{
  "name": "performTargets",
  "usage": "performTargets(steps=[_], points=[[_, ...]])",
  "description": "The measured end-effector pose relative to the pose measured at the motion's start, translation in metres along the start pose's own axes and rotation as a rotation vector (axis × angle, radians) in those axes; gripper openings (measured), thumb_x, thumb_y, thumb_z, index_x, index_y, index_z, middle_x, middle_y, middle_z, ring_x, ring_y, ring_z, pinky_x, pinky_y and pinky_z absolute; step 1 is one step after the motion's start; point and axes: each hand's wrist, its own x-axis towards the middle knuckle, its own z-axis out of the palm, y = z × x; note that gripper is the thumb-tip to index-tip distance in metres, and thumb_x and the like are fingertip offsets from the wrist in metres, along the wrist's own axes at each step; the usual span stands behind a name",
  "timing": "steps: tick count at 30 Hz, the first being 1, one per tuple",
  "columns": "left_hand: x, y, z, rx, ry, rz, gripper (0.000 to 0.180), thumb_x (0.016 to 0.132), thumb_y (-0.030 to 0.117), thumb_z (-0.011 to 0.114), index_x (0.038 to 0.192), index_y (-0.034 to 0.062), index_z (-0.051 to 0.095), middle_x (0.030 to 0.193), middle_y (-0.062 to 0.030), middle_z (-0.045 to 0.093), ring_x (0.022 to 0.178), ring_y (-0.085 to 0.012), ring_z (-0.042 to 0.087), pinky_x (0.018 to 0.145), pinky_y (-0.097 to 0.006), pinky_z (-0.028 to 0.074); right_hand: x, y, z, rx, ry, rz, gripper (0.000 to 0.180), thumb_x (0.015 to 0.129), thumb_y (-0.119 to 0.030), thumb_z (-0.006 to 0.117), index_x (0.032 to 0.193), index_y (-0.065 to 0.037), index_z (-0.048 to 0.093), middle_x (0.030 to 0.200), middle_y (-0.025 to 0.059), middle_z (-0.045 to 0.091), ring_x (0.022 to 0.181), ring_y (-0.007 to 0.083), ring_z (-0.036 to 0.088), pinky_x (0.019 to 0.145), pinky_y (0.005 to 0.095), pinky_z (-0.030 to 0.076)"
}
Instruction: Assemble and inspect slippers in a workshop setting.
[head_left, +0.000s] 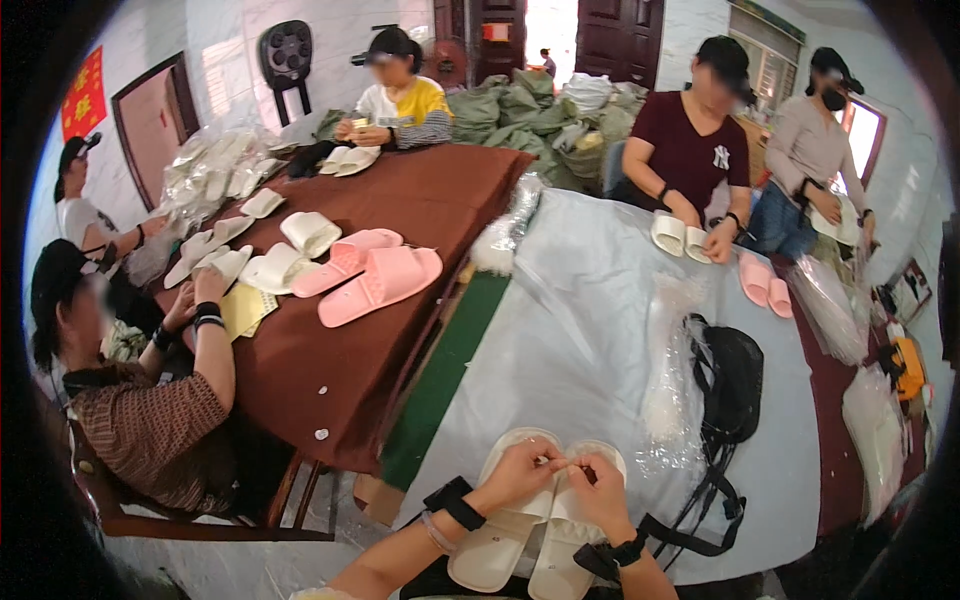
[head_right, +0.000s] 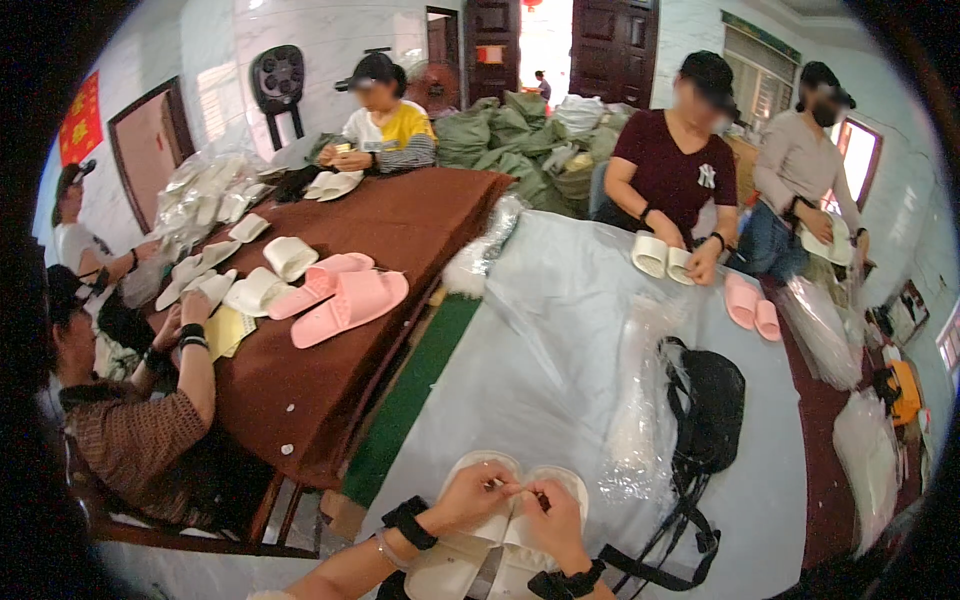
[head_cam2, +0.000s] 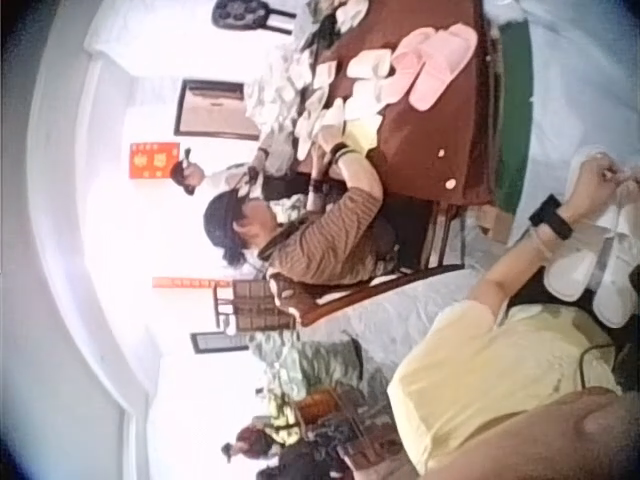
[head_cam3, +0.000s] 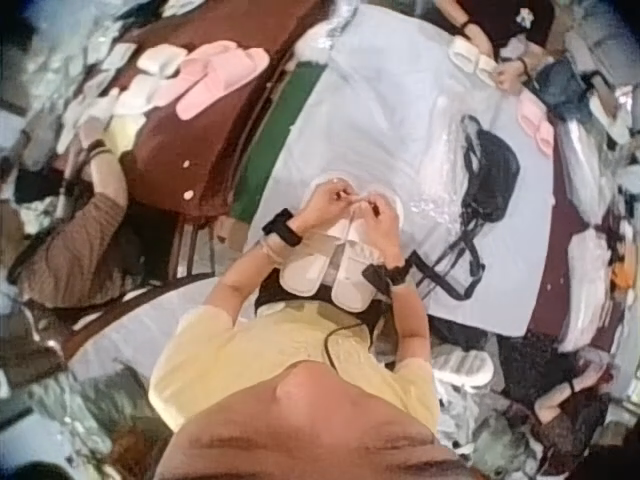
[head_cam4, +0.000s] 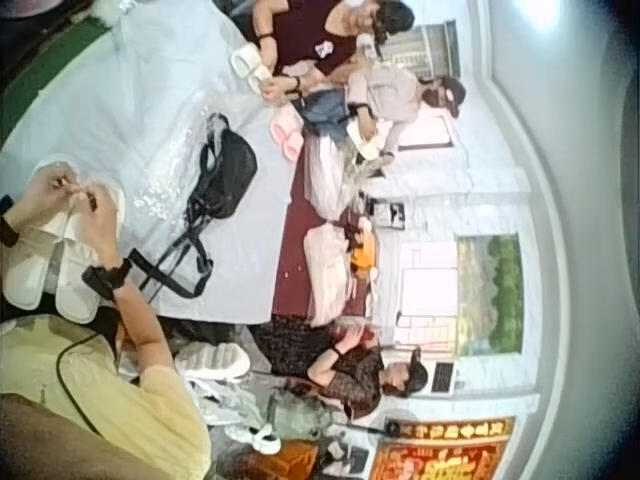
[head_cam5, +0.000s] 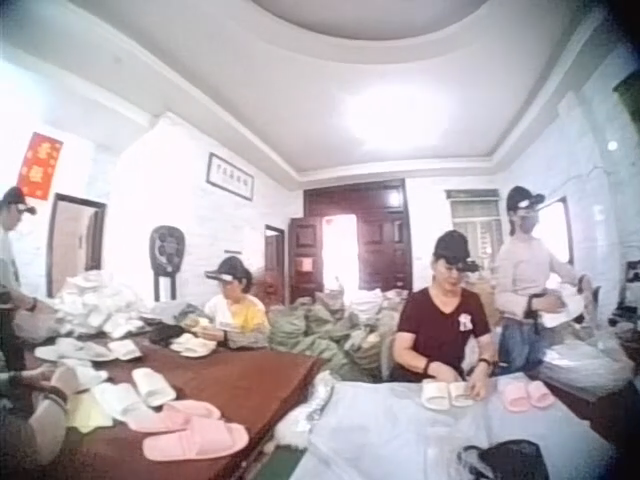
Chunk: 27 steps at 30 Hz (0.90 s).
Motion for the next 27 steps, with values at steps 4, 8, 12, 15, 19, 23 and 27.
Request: performTargets(steps=[4,8,12,15,19,23,27], points=[[-0.002,-0.006,0.001,0.02,-0.001,0.014,0.016,0.08,0.018,0.064,0.082,0.0022,0.061,0.072,-0.0054,0.058,0.062,-0.0121,0.051,0.056,-0.026,0.043,-0.001,-0.002,0.002,0.013,0.001,-0.018,0.008,0.077,-0.006,0.06,0.082,0.0,0.058,0.073,0.0057,0.055,0.059,0.0102,0.051,0.055,0.023,0.042],[-0.003,-0.009,0.001,0.07,0.014,0.033,0.016,0.08,0.017,0.063,0.082,0.0018,0.06,0.073,-0.0075,0.058,0.063,-0.014,0.052,0.058,-0.026,0.043,-0.002,-0.005,0.003,0.023,-0.01,0.013,0.01,0.077,-0.007,0.06,0.084,0.0,0.058,0.074,0.0062,0.056,0.059,0.0104,0.052,0.055,0.0228,0.042],[-0.001,-0.008,0.005,0.04,0.047,0.006,0.015,0.082,0.016,0.061,0.084,0.0018,0.058,0.077,-0.0055,0.058,0.067,-0.0119,0.052,0.06,-0.025,0.043,-0.002,0.0,0.001,0.081,0.034,0.025,0.012,0.079,-0.009,0.06,0.087,0.0,0.058,0.074,0.0044,0.056,0.061,0.0099,0.051,0.056,0.0231,0.042],[0.003,-0.016,0.007,-0.128,0.062,0.042,0.011,0.082,0.013,0.06,0.084,0.002,0.057,0.078,-0.0058,0.058,0.068,-0.0137,0.054,0.059,-0.027,0.044,0.0,0.009,0.003,0.026,0.099,-0.049,0.013,0.08,-0.011,0.059,0.088,0.0,0.058,0.074,0.0034,0.056,0.063,0.0102,0.05,0.057,0.0242,0.042],[0.004,-0.011,0.002,-0.088,-0.066,-0.015,0.008,0.084,0.01,0.057,0.083,0.0026,0.057,0.079,-0.0042,0.057,0.071,-0.0111,0.053,0.062,-0.024,0.044,0.003,0.002,0.005,-0.123,0.01,-0.111,0.013,0.082,-0.013,0.057,0.088,-0.002,0.057,0.079,0.0067,0.057,0.068,0.014,0.053,0.061,0.0267,0.043],[0.002,-0.029,-0.005,-0.035,0.061,0.028,0.008,0.084,0.01,0.057,0.083,0.0027,0.057,0.08,-0.004,0.057,0.071,-0.011,0.054,0.062,-0.024,0.045,0.004,0.005,0.011,0.055,0.02,-0.087,0.014,0.083,-0.013,0.056,0.091,-0.003,0.055,0.078,0.0061,0.055,0.068,0.0139,0.053,0.062,0.0256,0.043],[0.005,-0.014,0.004,-0.09,0.104,-0.02,0.008,0.083,0.011,0.057,0.082,0.0025,0.057,0.08,-0.004,0.056,0.071,-0.0112,0.053,0.061,-0.024,0.043,0.0,-0.006,0.001,0.108,-0.027,-0.003,0.015,0.082,-0.014,0.054,0.093,-0.002,0.054,0.081,0.0097,0.055,0.072,0.0201,0.053,0.066,0.0286,0.043]])
